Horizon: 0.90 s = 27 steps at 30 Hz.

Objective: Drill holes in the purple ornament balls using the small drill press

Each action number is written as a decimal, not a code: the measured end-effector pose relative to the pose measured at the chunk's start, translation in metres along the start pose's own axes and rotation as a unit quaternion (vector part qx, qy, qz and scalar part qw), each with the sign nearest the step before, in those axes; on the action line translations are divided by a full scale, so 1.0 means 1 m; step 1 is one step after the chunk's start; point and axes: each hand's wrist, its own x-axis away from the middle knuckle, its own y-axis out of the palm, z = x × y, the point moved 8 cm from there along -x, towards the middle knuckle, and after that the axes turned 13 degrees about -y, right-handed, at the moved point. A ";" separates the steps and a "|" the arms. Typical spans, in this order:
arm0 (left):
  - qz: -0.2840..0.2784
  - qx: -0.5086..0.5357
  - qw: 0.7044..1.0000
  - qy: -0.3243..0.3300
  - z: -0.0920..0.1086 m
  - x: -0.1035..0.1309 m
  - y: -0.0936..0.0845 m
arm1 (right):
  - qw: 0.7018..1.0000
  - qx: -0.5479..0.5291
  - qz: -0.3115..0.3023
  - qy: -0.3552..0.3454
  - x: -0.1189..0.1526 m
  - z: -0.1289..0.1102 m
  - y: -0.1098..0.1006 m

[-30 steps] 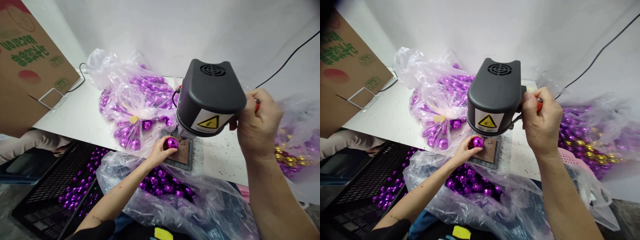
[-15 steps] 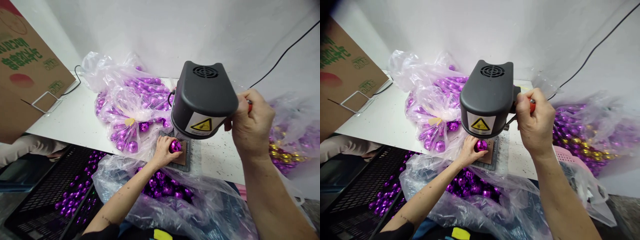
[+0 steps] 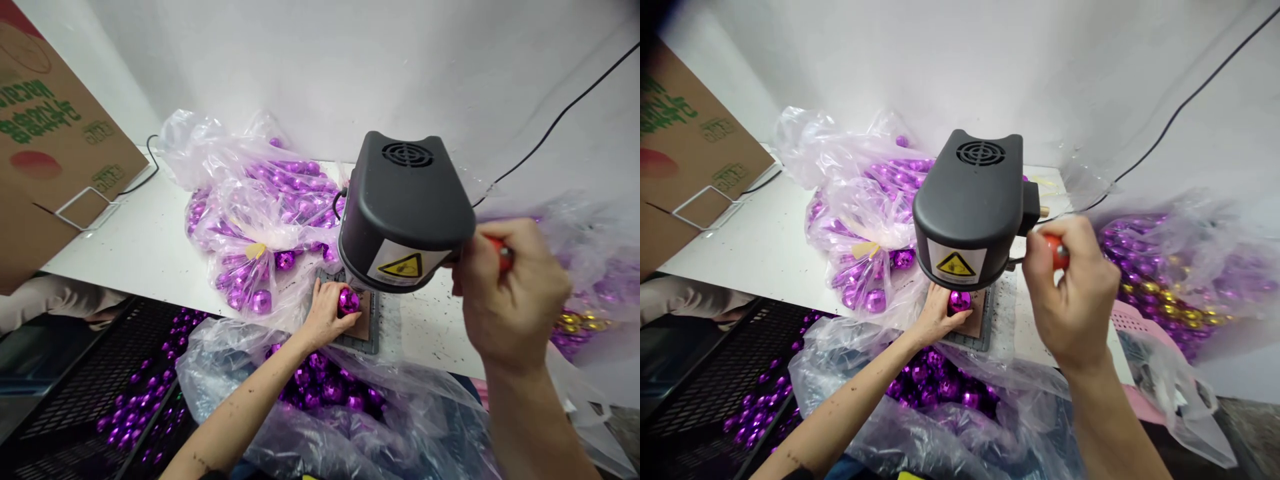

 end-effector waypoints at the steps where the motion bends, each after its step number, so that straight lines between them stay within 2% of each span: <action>1: 0.002 0.002 1.000 0.000 0.000 0.000 0.000 | 0.999 0.025 0.005 -0.035 0.009 -0.009 -0.003; 4: 0.008 0.007 1.000 0.002 -0.001 0.000 0.000 | 0.991 0.073 0.015 -0.109 0.044 -0.030 -0.008; 7: 0.004 0.008 1.000 0.002 -0.003 0.001 0.001 | 0.990 0.085 0.007 -0.115 0.074 -0.033 -0.004; 9: 0.001 0.011 1.000 0.002 -0.003 0.001 0.002 | 0.990 0.083 0.003 -0.115 0.085 -0.032 -0.001; 17: -0.005 0.016 1.000 0.001 -0.003 0.002 0.003 | 0.993 0.051 0.009 -0.104 0.090 -0.026 0.001; 22: -0.007 0.013 1.000 0.001 -0.004 0.002 0.004 | 0.990 0.077 0.032 -0.113 0.095 -0.023 0.000; 27: -0.007 0.016 1.000 -0.002 -0.005 0.002 0.005 | 0.990 0.100 0.040 -0.087 0.101 -0.018 -0.001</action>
